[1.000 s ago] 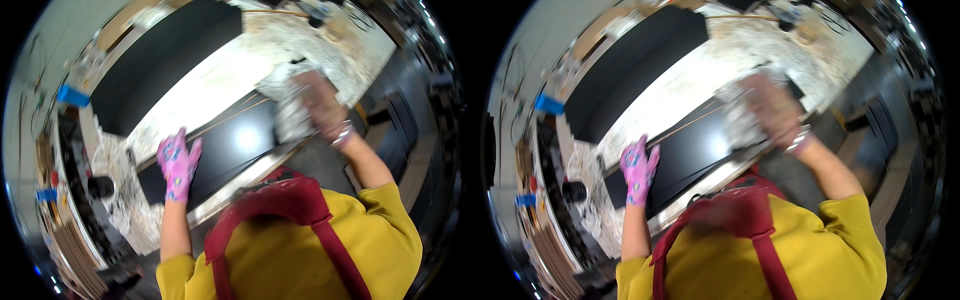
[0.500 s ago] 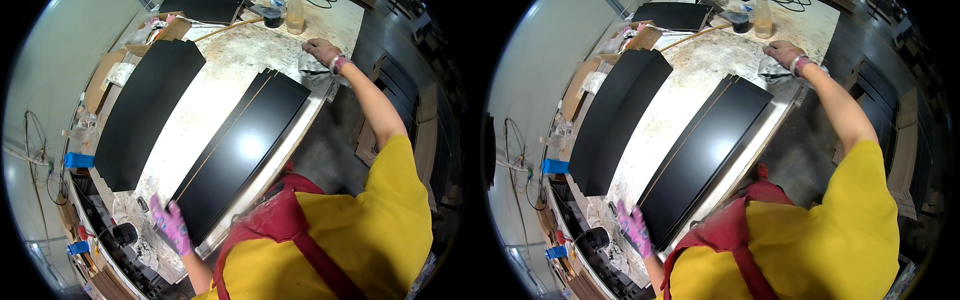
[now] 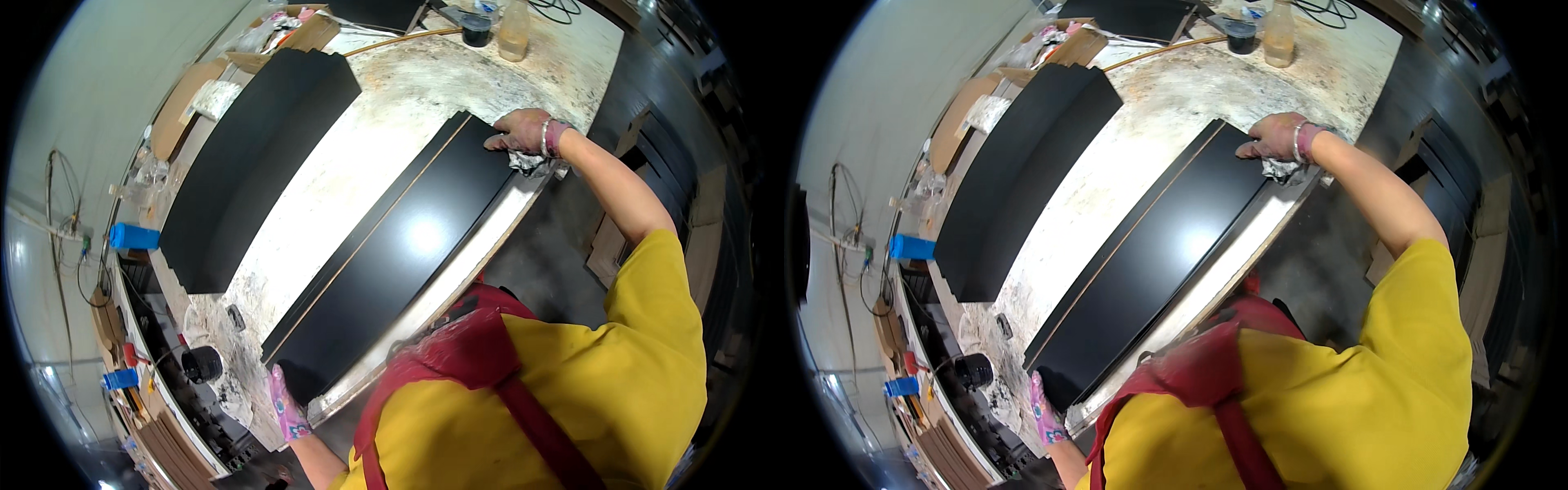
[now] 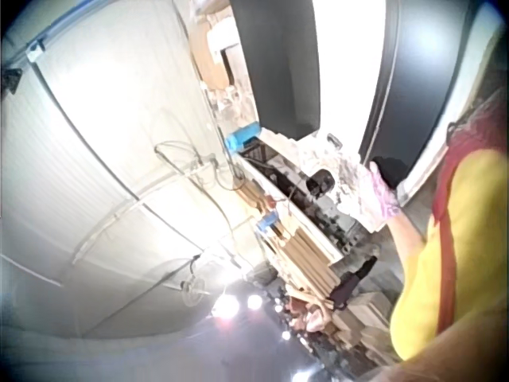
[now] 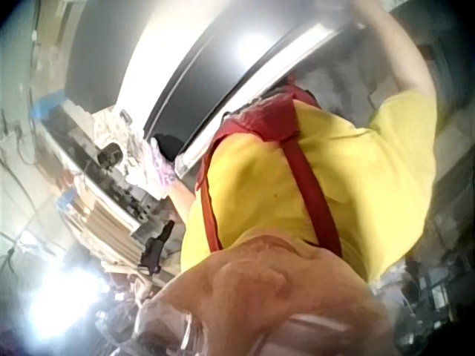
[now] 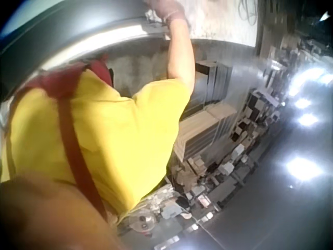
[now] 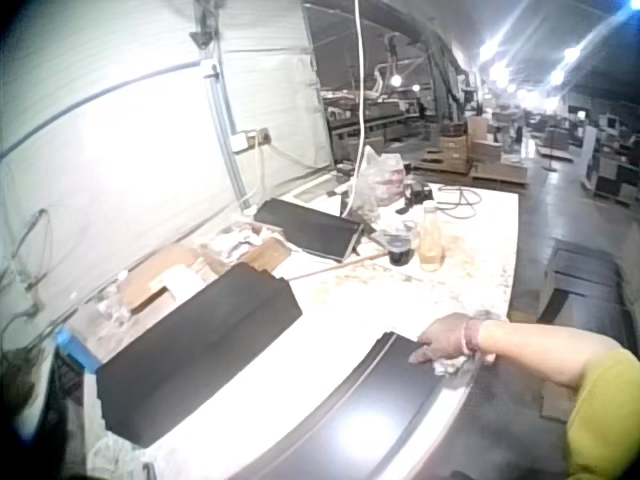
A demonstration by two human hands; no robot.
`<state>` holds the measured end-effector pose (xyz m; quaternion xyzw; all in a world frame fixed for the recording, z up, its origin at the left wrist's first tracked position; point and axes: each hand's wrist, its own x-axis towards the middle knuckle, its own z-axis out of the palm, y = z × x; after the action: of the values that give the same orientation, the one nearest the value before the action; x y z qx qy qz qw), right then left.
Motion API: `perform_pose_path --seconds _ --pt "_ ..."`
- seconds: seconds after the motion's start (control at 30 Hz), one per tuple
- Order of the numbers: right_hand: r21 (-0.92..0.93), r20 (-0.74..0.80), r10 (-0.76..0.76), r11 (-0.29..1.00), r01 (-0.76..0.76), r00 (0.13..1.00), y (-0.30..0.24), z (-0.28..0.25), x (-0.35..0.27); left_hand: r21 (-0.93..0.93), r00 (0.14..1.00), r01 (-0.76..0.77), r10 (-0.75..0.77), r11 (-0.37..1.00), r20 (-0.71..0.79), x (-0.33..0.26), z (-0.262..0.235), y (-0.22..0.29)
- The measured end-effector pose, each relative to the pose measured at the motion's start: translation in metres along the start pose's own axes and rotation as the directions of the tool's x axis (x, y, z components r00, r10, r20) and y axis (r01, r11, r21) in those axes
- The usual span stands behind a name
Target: The person wipes the surface and edges of black wood panels with a cloth, handling them one at a time and stacking them on the workbench.
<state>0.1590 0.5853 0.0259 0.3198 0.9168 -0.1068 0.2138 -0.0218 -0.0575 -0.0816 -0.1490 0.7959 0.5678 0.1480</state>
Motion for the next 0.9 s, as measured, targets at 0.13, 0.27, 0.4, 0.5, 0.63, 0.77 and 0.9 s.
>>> perform_pose_path --seconds 0.13,0.27,0.4,0.5,0.63,0.77,0.9 --pt "0.176 -0.115 -0.022 0.983 0.042 0.993 0.008 0.015 0.018 -0.019 0.989 0.062 -0.059 0.998 0.139 -0.015 0.012 0.03" --pt "0.037 -0.083 -0.014 0.999 0.017 0.996 0.015 0.002 0.024 0.678 0.834 -0.467 0.538 0.567 0.125 -0.002 0.007 0.043" --pt "0.069 -0.308 -0.226 0.964 0.258 0.924 -0.011 -0.041 0.035 0.674 0.661 -0.699 0.574 0.239 0.483 -0.047 0.006 0.127" --pt "-0.054 -0.392 -0.566 0.801 0.596 0.725 -0.108 -0.032 0.022 0.1 0.663 -0.649 0.495 0.754 0.561 -0.121 0.028 0.155" --pt "-0.266 -0.254 -0.926 0.343 0.901 0.278 -0.179 0.023 0.003 -0.19 0.249 -0.836 0.665 0.514 0.704 -0.205 0.081 0.155" --pt "-0.15 -0.195 -0.929 0.346 0.926 0.315 -0.217 0.059 -0.004 -0.169 0.344 -0.786 0.647 0.595 0.681 -0.268 0.13 0.109" --pt "0.012 -0.24 -0.943 0.234 0.972 0.23 -0.209 0.068 0.02 -0.14 0.442 -0.734 0.624 0.664 0.644 -0.289 0.156 0.086"
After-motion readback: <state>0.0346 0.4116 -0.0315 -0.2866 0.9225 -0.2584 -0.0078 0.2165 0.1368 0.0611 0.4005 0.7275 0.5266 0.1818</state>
